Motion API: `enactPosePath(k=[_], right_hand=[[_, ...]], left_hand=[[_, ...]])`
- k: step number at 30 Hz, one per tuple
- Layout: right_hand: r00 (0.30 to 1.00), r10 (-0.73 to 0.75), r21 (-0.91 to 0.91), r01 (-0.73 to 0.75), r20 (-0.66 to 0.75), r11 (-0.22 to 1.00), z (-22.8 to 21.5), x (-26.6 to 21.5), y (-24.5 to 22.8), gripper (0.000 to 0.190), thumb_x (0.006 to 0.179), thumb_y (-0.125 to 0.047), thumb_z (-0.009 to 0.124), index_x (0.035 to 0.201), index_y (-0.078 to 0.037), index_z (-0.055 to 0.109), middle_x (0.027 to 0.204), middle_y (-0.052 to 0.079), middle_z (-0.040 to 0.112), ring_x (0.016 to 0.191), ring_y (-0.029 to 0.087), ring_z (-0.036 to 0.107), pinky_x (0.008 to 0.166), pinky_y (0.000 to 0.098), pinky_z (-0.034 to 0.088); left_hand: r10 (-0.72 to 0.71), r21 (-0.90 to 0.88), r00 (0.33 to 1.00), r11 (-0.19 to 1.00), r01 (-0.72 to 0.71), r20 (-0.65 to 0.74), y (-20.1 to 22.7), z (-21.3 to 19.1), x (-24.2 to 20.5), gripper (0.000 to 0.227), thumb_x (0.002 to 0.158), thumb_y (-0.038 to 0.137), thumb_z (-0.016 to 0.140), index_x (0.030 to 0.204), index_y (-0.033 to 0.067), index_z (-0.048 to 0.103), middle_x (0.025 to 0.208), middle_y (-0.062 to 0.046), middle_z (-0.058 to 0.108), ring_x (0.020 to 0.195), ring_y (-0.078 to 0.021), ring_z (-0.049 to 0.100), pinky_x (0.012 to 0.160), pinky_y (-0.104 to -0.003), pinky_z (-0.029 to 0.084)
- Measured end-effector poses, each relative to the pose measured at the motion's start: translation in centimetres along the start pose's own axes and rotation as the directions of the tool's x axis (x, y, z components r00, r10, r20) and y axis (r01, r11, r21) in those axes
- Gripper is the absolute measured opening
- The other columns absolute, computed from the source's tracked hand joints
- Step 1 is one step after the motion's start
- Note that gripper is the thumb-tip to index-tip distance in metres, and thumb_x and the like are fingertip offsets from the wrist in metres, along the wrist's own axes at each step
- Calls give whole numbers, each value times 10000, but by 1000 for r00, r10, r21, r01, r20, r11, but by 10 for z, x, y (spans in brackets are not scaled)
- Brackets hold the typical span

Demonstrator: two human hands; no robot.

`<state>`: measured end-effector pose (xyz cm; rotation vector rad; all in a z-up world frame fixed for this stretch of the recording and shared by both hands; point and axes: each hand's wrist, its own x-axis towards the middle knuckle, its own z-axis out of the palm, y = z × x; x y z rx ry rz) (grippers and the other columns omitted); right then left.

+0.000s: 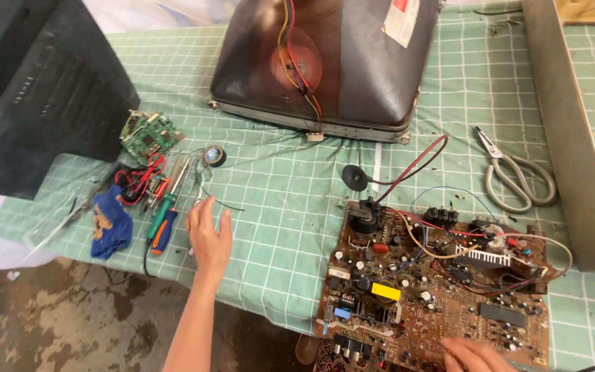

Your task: The person cleans a circuit board using a toothbrush and then wipes it with a blue cloth. They also use a multimeter to test the board.

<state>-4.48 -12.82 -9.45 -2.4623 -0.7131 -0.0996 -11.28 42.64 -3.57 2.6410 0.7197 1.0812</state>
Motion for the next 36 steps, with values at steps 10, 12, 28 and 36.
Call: enactPosePath(k=[10,12,28,36], right_hand=[[1000,-13,114,15,-14,993,-3,55,-51,164,832,-232,771,986,-223,827,966,-26,802,801,125,774,761,307,636],[999,18,147,-23,39,989,0,57,-57,130,846,-225,753,951,-210,828,933,-28,807,775,121,778,756,303,642],[924,-334,-21,343,188,939,20,34,-2,211,768,-544,772,791,-338,809,1041,-132,761,936,167,700,778,389,586],[936,-345,66,341,65,938,7,37,-11,277,787,-449,772,591,-258,736,1083,-108,785,859,133,717,779,341,569]], left_hand=[[46,-210,880,976,62,472,116,-12,-15,345,970,275,604,1258,93,655,1338,-120,603,1287,-294,489,1123,-501,398],[27,-215,536,932,291,844,163,-24,-8,436,974,402,541,1381,245,544,1554,-115,410,1437,-296,315,1181,-566,241],[-164,-55,853,974,219,495,73,-20,-76,404,998,276,581,1360,99,609,1428,-166,570,1338,-325,461,1103,-504,435],[-486,211,870,862,461,87,-71,-23,-56,629,977,293,639,1516,23,458,1574,-329,328,1464,-458,338,1195,-638,185]])
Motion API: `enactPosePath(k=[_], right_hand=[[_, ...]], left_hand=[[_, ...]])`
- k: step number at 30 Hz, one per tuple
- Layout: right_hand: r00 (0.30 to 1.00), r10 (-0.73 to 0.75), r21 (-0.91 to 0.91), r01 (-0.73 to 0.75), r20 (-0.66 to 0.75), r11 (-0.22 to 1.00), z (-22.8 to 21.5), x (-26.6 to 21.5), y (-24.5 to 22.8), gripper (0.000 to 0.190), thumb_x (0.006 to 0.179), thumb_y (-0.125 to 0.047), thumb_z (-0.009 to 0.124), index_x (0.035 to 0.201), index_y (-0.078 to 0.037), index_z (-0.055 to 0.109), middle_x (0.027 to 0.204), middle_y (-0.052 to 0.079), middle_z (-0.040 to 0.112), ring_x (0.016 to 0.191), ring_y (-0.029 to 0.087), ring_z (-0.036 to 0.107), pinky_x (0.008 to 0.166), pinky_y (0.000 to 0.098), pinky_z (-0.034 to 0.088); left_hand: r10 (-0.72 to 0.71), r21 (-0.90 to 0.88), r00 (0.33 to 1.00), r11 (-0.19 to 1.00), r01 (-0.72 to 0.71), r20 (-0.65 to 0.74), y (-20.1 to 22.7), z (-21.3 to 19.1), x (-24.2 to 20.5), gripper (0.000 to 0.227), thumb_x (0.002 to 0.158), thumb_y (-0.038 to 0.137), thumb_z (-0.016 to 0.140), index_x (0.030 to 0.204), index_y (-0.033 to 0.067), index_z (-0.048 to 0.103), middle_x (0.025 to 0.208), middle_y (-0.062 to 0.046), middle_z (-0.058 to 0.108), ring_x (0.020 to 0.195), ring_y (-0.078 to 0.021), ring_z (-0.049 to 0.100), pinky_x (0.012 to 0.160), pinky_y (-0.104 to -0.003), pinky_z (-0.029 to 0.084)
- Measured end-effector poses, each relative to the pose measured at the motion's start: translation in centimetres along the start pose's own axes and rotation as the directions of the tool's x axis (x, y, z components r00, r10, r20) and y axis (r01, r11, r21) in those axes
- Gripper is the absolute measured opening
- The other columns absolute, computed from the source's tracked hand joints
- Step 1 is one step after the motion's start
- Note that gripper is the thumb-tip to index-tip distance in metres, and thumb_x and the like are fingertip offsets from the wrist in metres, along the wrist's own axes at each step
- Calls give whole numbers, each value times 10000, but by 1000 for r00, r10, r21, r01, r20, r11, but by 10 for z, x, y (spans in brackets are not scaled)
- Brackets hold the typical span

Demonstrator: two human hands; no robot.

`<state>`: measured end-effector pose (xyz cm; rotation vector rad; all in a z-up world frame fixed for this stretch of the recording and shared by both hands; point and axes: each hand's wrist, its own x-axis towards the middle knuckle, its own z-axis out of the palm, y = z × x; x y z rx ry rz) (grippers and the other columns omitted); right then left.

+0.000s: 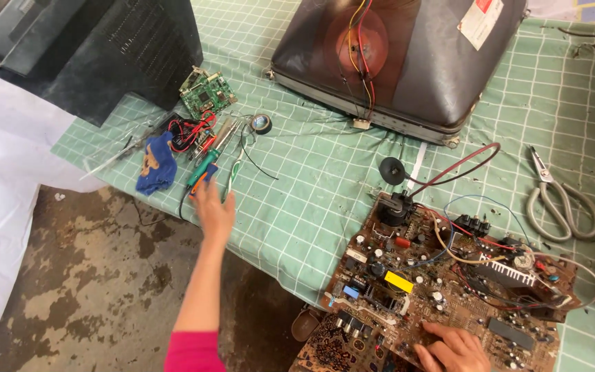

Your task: The person cleans a circuit board using a toothbrush and then wipes it with a blue cloth. They also use a multimeter to test the board.

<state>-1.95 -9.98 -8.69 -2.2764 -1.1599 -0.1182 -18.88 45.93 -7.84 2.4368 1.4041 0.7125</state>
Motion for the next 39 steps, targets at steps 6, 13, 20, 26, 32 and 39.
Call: enactPosePath(k=[6,13,20,26,32,39], right_hand=[[965,137,54,-152,223,987,-3,-1,2,259,875,-426,696,712,-237,763,1144,-76,769,1009,206,686,852,439,508],[986,90,52,-98,137,994,1,0,6,298,867,-435,717,691,-196,743,1064,-80,790,878,157,675,720,379,522],[987,114,27,-118,113,993,1,4,1,285,873,-448,698,695,-232,752,992,-118,793,865,147,686,737,373,529],[995,89,26,-90,48,996,13,-3,9,256,855,-435,718,708,-235,779,968,-99,806,840,127,717,764,357,568],[989,147,20,-147,0,989,5,4,-5,239,848,-414,729,692,-240,776,918,-122,806,794,114,702,723,328,551],[993,120,1,-120,-7,993,6,5,-3,180,842,-395,741,766,-250,814,929,-131,809,788,110,709,713,303,552]], left_hand=[[-44,248,997,967,59,-69,-104,25,58,719,972,448,642,1480,-42,506,1340,-305,617,1250,-492,530,993,-603,403],[-75,164,990,982,94,-119,-68,11,35,658,917,373,796,1411,9,561,1276,-292,555,1114,-540,531,933,-639,413],[-102,137,994,985,105,-31,-99,18,54,636,910,336,767,1430,26,573,1270,-279,621,1137,-508,560,954,-618,416],[-186,188,982,963,191,-43,-82,16,57,642,904,291,767,1467,93,531,1421,-258,527,1315,-504,431,1044,-672,329],[277,277,946,934,-224,-167,-24,12,28,523,930,489,711,1262,87,670,1230,-202,662,1159,-390,557,1018,-586,379],[195,362,981,913,-190,22,-53,44,41,213,904,137,778,1103,98,716,1010,-153,700,994,-391,668,785,-542,501]])
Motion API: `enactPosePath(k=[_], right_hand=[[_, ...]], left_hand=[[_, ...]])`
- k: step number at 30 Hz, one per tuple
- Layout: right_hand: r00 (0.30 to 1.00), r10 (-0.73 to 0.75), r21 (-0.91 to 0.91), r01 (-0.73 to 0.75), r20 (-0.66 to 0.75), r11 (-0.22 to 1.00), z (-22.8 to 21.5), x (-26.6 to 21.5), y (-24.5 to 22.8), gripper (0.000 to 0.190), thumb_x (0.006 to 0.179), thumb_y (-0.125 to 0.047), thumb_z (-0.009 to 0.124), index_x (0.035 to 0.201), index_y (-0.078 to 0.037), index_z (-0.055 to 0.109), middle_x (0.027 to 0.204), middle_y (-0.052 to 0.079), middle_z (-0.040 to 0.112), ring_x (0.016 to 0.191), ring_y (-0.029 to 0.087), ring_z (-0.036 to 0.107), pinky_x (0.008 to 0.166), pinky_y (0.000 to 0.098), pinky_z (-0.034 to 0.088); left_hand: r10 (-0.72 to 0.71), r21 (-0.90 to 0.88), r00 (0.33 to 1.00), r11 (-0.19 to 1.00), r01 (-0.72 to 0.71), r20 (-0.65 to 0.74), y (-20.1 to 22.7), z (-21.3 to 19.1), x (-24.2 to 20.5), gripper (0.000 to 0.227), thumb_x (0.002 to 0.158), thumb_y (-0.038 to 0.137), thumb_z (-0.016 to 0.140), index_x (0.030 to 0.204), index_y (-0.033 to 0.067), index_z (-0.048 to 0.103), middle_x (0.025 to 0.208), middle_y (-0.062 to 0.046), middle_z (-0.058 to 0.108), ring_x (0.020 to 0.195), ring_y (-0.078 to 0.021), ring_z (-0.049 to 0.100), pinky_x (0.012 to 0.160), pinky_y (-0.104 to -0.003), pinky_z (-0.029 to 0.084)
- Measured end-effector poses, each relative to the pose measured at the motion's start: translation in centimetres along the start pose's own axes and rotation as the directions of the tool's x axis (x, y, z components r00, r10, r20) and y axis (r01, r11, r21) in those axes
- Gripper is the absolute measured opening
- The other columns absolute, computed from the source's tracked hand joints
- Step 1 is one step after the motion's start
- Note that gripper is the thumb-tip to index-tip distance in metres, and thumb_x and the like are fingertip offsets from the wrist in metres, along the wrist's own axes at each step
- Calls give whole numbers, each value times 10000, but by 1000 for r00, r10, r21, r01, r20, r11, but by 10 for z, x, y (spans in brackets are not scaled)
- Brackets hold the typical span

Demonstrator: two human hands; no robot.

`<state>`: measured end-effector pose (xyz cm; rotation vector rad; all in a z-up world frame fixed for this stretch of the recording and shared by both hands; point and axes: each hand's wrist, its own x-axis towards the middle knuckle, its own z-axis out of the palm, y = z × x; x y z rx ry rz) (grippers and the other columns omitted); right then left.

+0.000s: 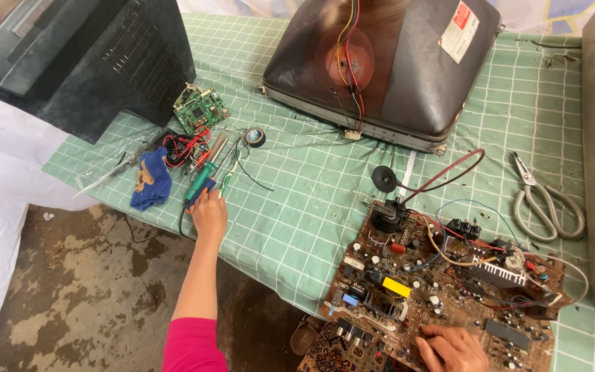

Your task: The person cleans a circuit board using a toothbrush and then wipes it with a blue cloth. They also use a multimeter to test the board.

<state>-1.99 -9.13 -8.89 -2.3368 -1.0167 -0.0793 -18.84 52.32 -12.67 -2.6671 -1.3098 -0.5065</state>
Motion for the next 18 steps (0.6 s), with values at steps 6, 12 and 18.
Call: enactPosePath(k=[6,12,18], right_hand=[[983,62,-64,-52,175,997,11,-7,19,224,847,-466,705,929,-303,836,1020,-184,805,936,111,707,829,342,539],[976,132,-92,-118,172,989,21,-14,25,189,840,-460,708,872,-333,844,1037,-210,805,970,70,715,893,302,558],[969,215,-80,-206,120,975,29,-19,22,137,818,-430,741,847,-344,843,1012,-206,800,940,92,708,877,305,546]], left_hand=[[3,178,994,984,17,-109,-10,-6,16,225,879,260,824,1039,127,737,1003,-124,694,948,-356,648,739,-484,536],[-93,68,982,992,106,-166,-25,-16,18,287,916,328,801,1094,109,751,1100,-151,687,1034,-381,611,797,-521,496],[-45,64,990,996,54,-135,-38,-15,12,342,918,399,776,1091,106,744,1040,-141,632,977,-384,584,759,-517,481]])
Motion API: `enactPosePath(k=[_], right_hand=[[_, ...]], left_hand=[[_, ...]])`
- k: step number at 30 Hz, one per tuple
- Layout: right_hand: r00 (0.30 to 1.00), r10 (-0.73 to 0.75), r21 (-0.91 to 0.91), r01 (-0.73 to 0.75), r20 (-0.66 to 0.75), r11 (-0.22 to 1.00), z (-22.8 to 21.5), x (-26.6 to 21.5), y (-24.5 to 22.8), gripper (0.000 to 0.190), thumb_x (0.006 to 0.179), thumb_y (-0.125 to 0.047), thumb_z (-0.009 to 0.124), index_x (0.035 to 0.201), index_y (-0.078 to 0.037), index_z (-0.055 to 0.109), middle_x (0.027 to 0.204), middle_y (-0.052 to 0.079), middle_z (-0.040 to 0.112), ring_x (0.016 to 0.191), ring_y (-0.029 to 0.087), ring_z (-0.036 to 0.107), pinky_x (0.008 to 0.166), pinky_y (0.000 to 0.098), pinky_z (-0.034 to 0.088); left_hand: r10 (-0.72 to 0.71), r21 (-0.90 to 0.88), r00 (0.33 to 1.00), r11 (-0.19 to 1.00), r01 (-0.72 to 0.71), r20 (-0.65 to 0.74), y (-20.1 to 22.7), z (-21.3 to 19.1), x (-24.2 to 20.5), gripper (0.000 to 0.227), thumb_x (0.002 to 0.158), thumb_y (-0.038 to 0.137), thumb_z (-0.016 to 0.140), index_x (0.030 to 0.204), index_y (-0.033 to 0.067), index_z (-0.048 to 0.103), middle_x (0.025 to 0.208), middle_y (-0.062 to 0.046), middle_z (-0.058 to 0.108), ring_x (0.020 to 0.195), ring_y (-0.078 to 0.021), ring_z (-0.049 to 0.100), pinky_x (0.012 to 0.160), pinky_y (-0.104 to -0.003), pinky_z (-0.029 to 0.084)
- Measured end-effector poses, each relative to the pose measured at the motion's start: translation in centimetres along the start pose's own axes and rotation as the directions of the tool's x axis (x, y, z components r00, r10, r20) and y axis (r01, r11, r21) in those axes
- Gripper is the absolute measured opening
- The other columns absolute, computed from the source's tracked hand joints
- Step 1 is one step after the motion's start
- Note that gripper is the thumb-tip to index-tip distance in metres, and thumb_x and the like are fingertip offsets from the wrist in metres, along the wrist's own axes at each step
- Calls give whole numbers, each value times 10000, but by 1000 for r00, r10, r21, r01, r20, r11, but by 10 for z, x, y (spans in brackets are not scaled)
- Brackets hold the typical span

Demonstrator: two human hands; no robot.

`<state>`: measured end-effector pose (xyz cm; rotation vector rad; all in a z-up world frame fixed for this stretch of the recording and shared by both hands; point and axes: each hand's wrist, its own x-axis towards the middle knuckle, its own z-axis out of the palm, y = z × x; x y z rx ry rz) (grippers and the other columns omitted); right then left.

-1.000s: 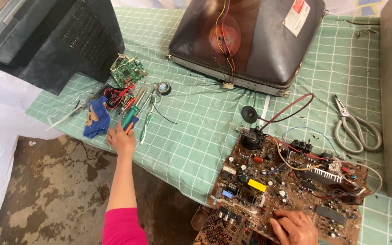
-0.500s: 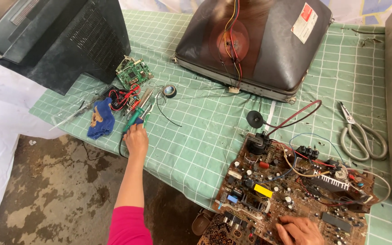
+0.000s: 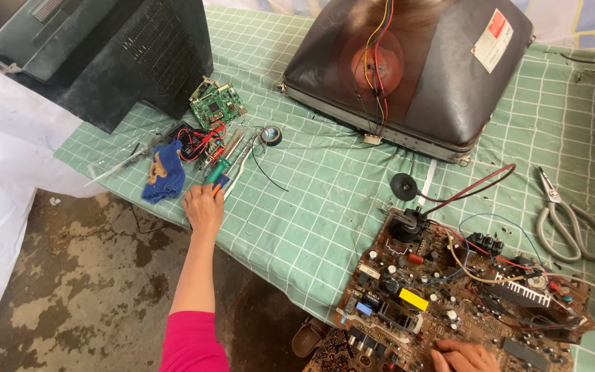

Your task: The person cleans a circuit board using a toothbrush and then wipes it with a blue cloth. They also use a multimeter to test the board.

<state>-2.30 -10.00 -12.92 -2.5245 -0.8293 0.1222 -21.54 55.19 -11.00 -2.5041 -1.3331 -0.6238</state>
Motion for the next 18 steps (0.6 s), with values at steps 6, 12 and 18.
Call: enactPosePath(k=[6,12,18], right_hand=[[997,77,2,-77,-20,997,4,1,-4,143,813,-412,740,779,-324,847,915,-207,811,906,61,712,804,263,500],[997,74,-65,-72,28,995,25,-4,24,189,785,-480,730,857,-361,858,974,-228,811,936,60,712,824,260,504],[982,-178,22,180,-58,983,-8,9,2,151,797,-418,772,839,-285,830,942,-184,804,863,82,696,781,314,510]], left_hand=[[185,30,974,983,-183,-132,13,-14,-2,511,851,489,831,1154,126,636,1240,-182,586,1027,-382,573,835,-512,487],[-41,21,999,999,41,-11,12,12,7,452,882,404,818,1160,122,600,1189,-149,623,1043,-374,608,753,-490,533],[127,-129,983,981,-144,-131,48,-16,10,461,935,375,793,1252,80,634,1245,-156,577,1071,-382,547,886,-503,468]])
